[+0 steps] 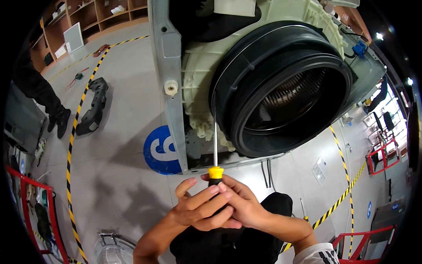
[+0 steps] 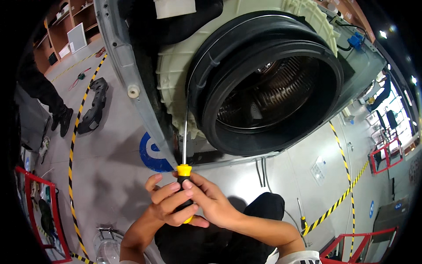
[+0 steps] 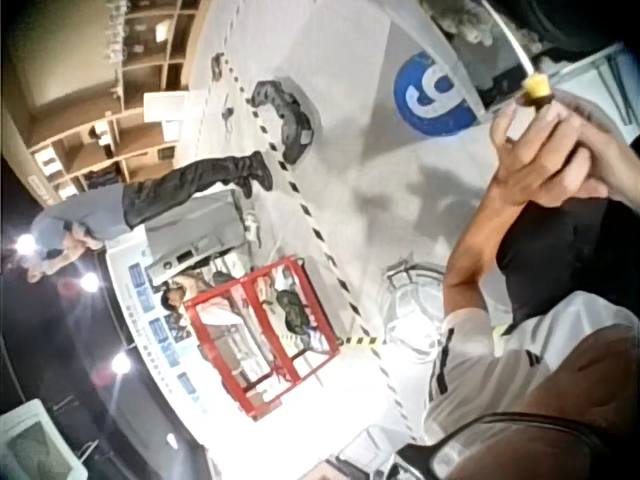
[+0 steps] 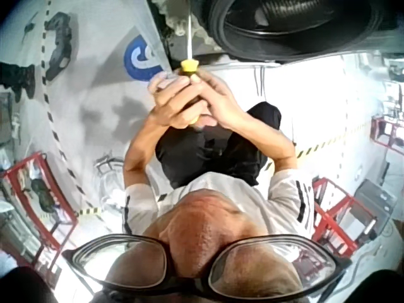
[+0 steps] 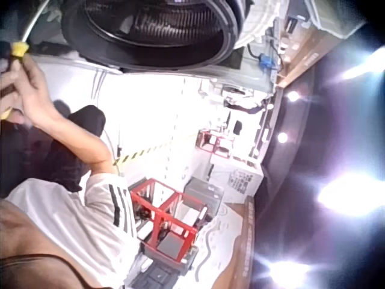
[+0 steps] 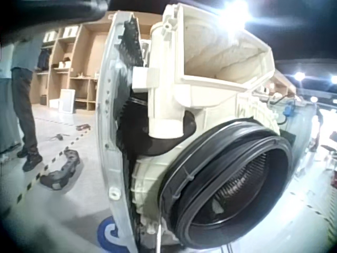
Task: The person uses a screwdriver to pry and loosen the rubber seal around the drum of a partially disassembled washing machine.
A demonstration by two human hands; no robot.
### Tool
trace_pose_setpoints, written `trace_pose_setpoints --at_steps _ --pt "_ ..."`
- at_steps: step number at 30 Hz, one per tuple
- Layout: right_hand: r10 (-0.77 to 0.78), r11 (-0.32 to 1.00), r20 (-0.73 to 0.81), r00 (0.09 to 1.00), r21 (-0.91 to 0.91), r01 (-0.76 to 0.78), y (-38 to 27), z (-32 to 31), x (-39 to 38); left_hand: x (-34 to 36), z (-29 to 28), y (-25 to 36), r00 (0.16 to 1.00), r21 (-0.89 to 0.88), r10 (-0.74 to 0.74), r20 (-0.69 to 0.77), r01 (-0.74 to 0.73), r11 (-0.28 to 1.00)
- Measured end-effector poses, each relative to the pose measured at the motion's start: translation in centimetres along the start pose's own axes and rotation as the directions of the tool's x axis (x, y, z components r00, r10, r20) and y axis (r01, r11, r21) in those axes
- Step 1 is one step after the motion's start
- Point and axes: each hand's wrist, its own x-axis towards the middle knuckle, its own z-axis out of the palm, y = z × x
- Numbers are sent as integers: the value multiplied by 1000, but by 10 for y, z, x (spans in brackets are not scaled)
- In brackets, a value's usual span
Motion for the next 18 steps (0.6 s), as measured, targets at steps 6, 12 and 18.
trace_pose_setpoints --at_steps 6,12,18 --pt "-76 979 -113 991 178 96 3 14 -6 40 -15 -16 985 -355 -133 114 165 920" --pt "-54 964 -87 995 254 75 6 -6 -4 87 37 -42 859 -443 -511 -35 445 778" --pt "-54 979 -131 990 191 78 4 -6 -2 110 80 -93 779 -105 -613 -136 603 790"
